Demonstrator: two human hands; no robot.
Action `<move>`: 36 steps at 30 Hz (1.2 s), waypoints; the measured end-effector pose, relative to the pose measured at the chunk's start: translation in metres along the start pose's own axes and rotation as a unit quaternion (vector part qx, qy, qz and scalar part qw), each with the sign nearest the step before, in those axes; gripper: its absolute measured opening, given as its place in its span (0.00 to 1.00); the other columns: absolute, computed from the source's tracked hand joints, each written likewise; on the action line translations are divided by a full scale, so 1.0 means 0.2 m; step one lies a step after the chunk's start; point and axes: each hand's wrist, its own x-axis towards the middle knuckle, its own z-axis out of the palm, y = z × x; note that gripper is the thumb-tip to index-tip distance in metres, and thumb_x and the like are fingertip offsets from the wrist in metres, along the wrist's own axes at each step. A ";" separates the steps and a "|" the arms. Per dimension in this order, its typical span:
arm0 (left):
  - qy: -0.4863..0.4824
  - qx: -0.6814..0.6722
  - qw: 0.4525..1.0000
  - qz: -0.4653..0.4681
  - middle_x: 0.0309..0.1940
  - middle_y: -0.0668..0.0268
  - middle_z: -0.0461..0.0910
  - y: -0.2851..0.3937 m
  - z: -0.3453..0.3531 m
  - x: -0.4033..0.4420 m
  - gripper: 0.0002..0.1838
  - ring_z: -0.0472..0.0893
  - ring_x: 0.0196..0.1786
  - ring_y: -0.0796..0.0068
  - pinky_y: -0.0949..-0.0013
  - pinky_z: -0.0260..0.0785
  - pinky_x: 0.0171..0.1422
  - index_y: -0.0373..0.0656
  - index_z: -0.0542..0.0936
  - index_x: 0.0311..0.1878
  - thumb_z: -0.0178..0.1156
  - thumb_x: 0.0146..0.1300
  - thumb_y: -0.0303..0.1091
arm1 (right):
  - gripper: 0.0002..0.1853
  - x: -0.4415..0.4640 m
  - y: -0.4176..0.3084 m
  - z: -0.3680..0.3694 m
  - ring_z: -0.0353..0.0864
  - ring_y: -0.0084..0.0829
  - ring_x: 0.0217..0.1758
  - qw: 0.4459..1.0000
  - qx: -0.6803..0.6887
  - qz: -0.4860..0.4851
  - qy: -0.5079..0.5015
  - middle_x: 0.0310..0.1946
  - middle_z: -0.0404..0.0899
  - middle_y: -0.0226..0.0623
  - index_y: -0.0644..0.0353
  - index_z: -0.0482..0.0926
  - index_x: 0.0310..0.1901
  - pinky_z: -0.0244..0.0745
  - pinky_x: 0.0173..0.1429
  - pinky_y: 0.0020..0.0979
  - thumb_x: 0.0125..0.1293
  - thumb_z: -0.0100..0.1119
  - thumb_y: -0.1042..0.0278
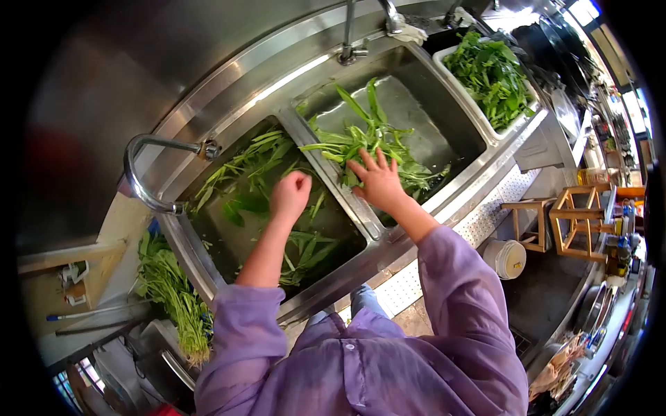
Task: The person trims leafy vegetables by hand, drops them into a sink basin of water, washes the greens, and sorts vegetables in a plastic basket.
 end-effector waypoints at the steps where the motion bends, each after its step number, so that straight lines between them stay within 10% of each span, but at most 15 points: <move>1: -0.011 -0.012 0.999 -0.034 0.23 0.60 0.77 -0.13 -0.02 -0.06 0.11 0.77 0.27 0.62 0.64 0.67 0.31 0.40 0.76 0.29 0.55 0.53 0.39 | 0.29 0.06 -0.03 0.07 0.45 0.50 0.67 0.999 -0.022 -0.027 -0.036 0.64 0.49 0.38 0.42 0.60 0.60 0.45 0.61 0.61 0.56 0.47 0.45; 8: 0.021 0.068 0.989 -0.131 0.37 0.59 0.76 -0.61 -0.11 -0.47 0.12 0.76 0.38 0.63 0.65 0.67 0.41 0.40 0.76 0.34 0.57 0.52 0.38 | 0.28 0.23 0.25 0.25 0.41 0.49 0.68 0.987 -0.062 -0.009 -0.146 0.66 0.46 0.33 0.35 0.58 0.61 0.43 0.62 0.61 0.59 0.39 0.40; 11: -0.009 0.208 0.964 -0.166 0.56 0.52 0.63 -0.58 -0.08 -0.60 0.35 0.63 0.58 0.51 0.56 0.60 0.56 0.47 0.65 0.55 0.62 0.45 0.52 | 0.27 0.29 0.37 0.42 0.41 0.48 0.68 0.945 -0.213 0.040 -0.243 0.66 0.45 0.33 0.40 0.57 0.62 0.43 0.62 0.60 0.61 0.44 0.50; 15: -0.147 0.256 0.929 -0.224 0.57 0.52 0.61 -0.57 -0.07 -0.71 0.43 0.63 0.58 0.51 0.54 0.62 0.55 0.51 0.57 0.61 0.64 0.42 0.53 | 0.22 0.39 0.21 0.14 0.61 0.40 0.62 0.902 -0.173 0.179 -0.353 0.59 0.63 0.37 0.53 0.67 0.55 0.59 0.57 0.48 0.58 0.46 0.61; 21: -0.165 0.141 0.931 -0.293 0.41 0.54 0.75 -0.76 -0.19 -0.62 0.18 0.74 0.45 0.54 0.57 0.66 0.48 0.44 0.72 0.45 0.54 0.48 0.35 | 0.16 0.34 -0.22 -0.15 0.79 0.41 0.35 0.996 -0.069 -0.038 -0.031 0.36 0.78 0.37 0.55 0.73 0.44 0.74 0.40 0.36 0.54 0.53 0.62; 25: -0.002 0.154 0.957 -0.245 0.34 0.54 0.76 -0.70 -0.44 -0.46 0.18 0.75 0.39 0.56 0.59 0.66 0.45 0.44 0.74 0.43 0.56 0.45 0.35 | 0.23 0.27 -0.63 0.09 0.75 0.39 0.44 0.968 0.042 -0.246 -0.036 0.40 0.73 0.39 0.54 0.69 0.48 0.70 0.44 0.38 0.51 0.58 0.55; 31: 0.080 0.259 0.960 -0.063 0.55 0.57 0.66 -0.81 -0.63 0.03 0.26 0.65 0.57 0.60 0.54 0.52 0.61 0.48 0.71 0.52 0.58 0.48 0.46 | 0.41 0.86 -0.92 0.27 0.64 0.43 0.56 0.997 -0.012 -0.073 -0.028 0.54 0.63 0.42 0.52 0.60 0.58 0.63 0.52 0.43 0.44 0.60 0.41; 36: -0.009 0.313 0.950 0.000 0.55 0.53 0.64 -1.01 -0.50 0.30 0.43 0.67 0.55 0.56 0.59 0.59 0.59 0.47 0.56 0.62 0.62 0.43 0.51 | 0.49 1.01 -0.97 0.47 0.64 0.45 0.58 0.970 0.174 -0.088 -0.143 0.56 0.63 0.48 0.54 0.56 0.61 0.63 0.56 0.41 0.36 0.64 0.42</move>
